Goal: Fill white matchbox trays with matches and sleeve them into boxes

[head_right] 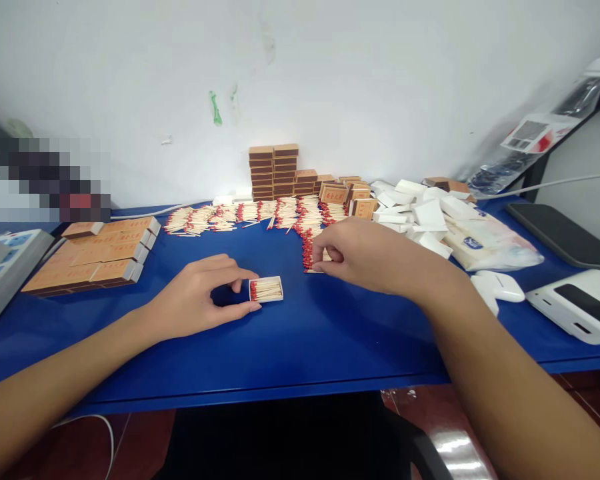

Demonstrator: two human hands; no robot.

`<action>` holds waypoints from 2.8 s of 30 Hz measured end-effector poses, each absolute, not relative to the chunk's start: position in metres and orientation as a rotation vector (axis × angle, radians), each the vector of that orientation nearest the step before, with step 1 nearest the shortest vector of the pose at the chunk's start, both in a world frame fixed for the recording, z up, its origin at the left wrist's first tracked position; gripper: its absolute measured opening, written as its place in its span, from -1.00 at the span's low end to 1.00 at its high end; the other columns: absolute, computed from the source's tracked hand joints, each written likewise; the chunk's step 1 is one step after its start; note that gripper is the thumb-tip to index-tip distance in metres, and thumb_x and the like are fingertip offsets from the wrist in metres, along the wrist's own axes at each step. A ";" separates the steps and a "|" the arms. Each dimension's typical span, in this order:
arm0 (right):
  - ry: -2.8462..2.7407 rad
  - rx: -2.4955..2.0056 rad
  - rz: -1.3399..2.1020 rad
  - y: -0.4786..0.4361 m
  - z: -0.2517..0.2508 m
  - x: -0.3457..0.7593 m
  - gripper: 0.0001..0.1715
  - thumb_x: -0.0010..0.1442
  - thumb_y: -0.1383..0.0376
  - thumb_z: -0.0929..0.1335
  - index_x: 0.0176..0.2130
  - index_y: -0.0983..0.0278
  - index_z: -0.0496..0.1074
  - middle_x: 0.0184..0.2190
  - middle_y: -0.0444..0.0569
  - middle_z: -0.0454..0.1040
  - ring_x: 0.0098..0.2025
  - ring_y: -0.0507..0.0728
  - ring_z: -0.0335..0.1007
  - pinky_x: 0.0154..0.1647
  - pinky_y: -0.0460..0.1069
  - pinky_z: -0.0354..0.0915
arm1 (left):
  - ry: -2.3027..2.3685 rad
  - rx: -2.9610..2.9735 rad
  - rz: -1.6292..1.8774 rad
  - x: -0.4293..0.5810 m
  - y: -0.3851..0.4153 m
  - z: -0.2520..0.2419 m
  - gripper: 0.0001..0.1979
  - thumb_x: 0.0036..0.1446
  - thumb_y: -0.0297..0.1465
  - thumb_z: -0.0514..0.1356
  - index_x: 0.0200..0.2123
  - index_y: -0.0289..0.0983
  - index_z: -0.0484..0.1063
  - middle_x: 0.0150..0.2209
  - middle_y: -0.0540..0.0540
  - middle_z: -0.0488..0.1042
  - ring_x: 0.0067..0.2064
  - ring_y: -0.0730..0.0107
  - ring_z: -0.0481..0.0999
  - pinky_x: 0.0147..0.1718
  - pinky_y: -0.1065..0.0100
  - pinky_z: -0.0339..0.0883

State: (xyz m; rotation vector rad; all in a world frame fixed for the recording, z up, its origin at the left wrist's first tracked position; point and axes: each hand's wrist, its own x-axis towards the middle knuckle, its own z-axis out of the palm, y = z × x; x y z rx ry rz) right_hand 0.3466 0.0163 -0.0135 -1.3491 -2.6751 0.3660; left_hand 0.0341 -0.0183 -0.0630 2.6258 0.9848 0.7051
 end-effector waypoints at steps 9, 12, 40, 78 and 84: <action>-2.762 -1.492 0.401 0.014 -0.017 0.338 -0.77 0.33 0.22 0.36 -0.37 0.19 0.51 -0.38 -0.04 0.58 -0.39 0.13 0.41 -0.38 0.02 0.14 | 1.006 2.620 0.685 0.033 -0.019 -0.063 -0.70 0.32 -0.21 0.42 0.02 -0.24 0.65 -0.33 -0.01 0.53 -0.25 0.33 0.51 -0.22 0.31 0.39; -2.787 -1.500 0.389 0.012 -0.016 0.336 -0.78 0.31 0.26 0.35 -0.40 0.18 0.45 -0.41 -0.06 0.55 -0.41 0.12 0.37 -0.40 0.02 0.11 | 1.002 2.617 0.686 0.033 -0.018 -0.062 -0.70 0.33 -0.22 0.42 0.02 -0.25 0.65 -0.33 -0.01 0.53 -0.25 0.33 0.50 -0.21 0.30 0.39; -2.750 -1.415 0.428 0.015 -0.022 0.342 -0.69 0.40 0.07 0.33 -0.31 0.16 0.49 -0.32 -0.02 0.61 -0.36 0.15 0.45 -0.39 0.02 0.17 | 1.017 2.613 0.660 0.032 -0.019 -0.062 -0.70 0.35 -0.19 0.39 0.02 -0.23 0.65 -0.32 -0.03 0.54 -0.25 0.32 0.50 -0.19 0.29 0.40; -2.625 -1.047 0.595 -0.003 -0.038 0.300 -0.91 0.36 0.28 0.38 -0.25 0.20 0.43 -0.37 -0.14 0.46 -0.40 0.07 0.30 -0.34 -0.02 0.10 | 0.983 2.617 0.673 0.035 -0.019 -0.063 -0.70 0.31 -0.22 0.44 0.01 -0.25 0.65 -0.34 0.00 0.52 -0.27 0.34 0.48 -0.23 0.30 0.34; -2.638 -1.020 0.421 0.001 -0.050 0.299 -0.95 0.38 0.33 0.38 -0.21 0.20 0.42 -0.36 -0.13 0.46 -0.38 0.08 0.32 -0.33 -0.02 0.09 | 0.970 2.623 0.692 0.036 -0.020 -0.063 -0.71 0.31 -0.22 0.44 0.01 -0.24 0.65 -0.33 0.01 0.53 -0.27 0.34 0.48 -0.23 0.30 0.35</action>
